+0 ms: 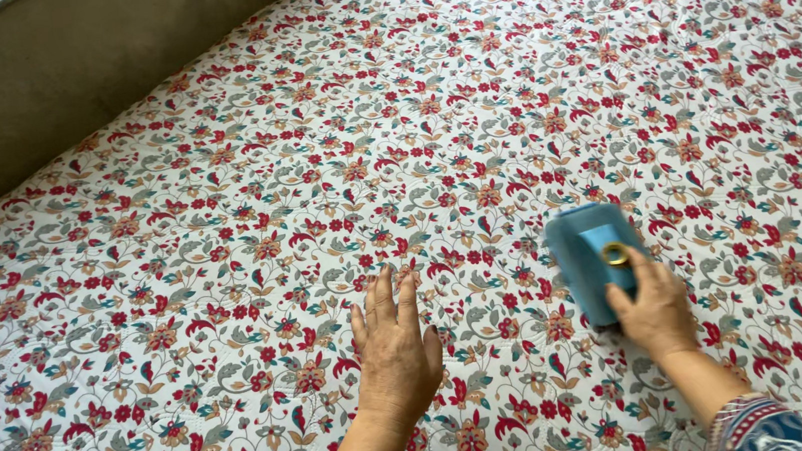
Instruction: The person uses a blue handheld lint remover to clean a floral-patterned bedsheet. They move the device back and forth across the surface of the bed, covering different areas systematically while holding the sheet with their other hand.
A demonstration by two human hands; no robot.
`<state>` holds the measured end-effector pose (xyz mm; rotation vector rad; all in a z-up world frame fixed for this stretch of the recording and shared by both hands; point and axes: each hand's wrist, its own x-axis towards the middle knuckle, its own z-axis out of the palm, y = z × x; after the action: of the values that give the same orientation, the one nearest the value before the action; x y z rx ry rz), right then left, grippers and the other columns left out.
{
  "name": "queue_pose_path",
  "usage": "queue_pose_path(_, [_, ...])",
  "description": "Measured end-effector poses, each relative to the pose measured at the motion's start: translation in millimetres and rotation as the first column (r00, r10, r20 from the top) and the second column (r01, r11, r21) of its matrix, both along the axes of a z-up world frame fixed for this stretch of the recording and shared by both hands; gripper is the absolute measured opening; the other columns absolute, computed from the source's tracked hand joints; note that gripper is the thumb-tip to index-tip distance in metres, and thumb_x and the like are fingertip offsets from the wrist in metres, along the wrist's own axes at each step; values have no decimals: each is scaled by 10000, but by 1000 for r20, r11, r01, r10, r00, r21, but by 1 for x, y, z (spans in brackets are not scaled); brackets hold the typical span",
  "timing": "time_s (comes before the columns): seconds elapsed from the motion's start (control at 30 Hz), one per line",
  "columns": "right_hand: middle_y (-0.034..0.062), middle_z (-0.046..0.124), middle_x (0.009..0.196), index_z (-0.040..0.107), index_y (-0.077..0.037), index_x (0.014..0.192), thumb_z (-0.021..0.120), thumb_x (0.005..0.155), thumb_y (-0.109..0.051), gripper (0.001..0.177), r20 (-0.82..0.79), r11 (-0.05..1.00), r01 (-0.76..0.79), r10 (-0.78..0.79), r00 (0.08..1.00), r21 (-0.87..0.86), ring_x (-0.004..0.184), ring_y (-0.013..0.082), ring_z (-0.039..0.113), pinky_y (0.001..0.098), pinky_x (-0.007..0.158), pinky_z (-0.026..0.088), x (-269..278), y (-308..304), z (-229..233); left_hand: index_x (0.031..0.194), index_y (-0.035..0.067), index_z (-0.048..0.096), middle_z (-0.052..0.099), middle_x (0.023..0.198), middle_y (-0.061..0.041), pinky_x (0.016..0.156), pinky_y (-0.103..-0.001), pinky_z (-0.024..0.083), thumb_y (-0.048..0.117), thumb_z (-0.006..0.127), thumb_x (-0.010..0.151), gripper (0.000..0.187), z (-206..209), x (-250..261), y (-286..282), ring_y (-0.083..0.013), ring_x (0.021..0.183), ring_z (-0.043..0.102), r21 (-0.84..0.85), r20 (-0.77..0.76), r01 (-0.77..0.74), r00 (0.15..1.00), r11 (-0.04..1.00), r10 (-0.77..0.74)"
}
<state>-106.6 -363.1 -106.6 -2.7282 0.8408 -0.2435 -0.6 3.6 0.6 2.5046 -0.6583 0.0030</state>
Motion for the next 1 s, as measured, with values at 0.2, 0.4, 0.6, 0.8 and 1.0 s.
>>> queue_pose_path(0.2, [304, 542, 1335, 465, -136, 1564, 769, 857, -329, 793, 91, 886, 459, -453, 887, -64, 1203, 481, 539, 576, 988, 482, -75, -91, -31, 1506, -1, 292, 243, 1566, -299, 1175, -620, 111, 178, 628, 864, 746, -4, 1, 4, -432, 1482, 200, 48, -4, 3, 1000, 999, -3])
queue_pose_path(0.4, [201, 565, 1239, 411, -209, 1560, 659, 915, -314, 699, -90, 964, 240, -231, 969, 112, 1163, 344, 542, 486, 974, 498, -30, 36, -5, 1511, -56, 289, 207, 1568, -365, 1150, -643, 102, 161, 585, 891, 720, -11, -16, -25, -463, 1455, 215, 119, 29, 138, 989, 983, -142])
queue_pose_path(0.6, [146, 582, 1225, 444, -180, 1466, 663, 850, -341, 673, 76, 970, -238, 234, 969, 40, 1146, 320, 539, 485, 995, 484, -19, 113, 23, 1516, -21, 288, 228, 1576, -296, 1189, -627, 79, 169, 529, 907, 682, -2, -36, -40, -435, 1499, 185, 119, -129, 243, 965, 963, -228])
queue_pose_path(0.8, [179, 592, 1248, 434, -198, 1550, 648, 890, -332, 706, -51, 979, 200, -198, 979, 48, 1197, 359, 542, 504, 1003, 495, -90, -6, 3, 1519, -18, 283, 174, 1594, -321, 1182, -627, 58, 121, 534, 892, 690, -3, -26, -21, -431, 1493, 140, 149, -87, 179, 982, 972, -168])
queue_pose_path(1.0, [294, 537, 1355, 474, -70, 1536, 749, 894, -346, 751, 90, 820, 569, -563, 821, -60, 1210, 477, 533, 611, 934, 491, -185, -105, -34, 1473, -15, 336, 221, 1586, -287, 1171, -640, 98, 173, 582, 893, 658, 3, -26, -9, -414, 1508, 176, 61, -6, 152, 988, 986, -152])
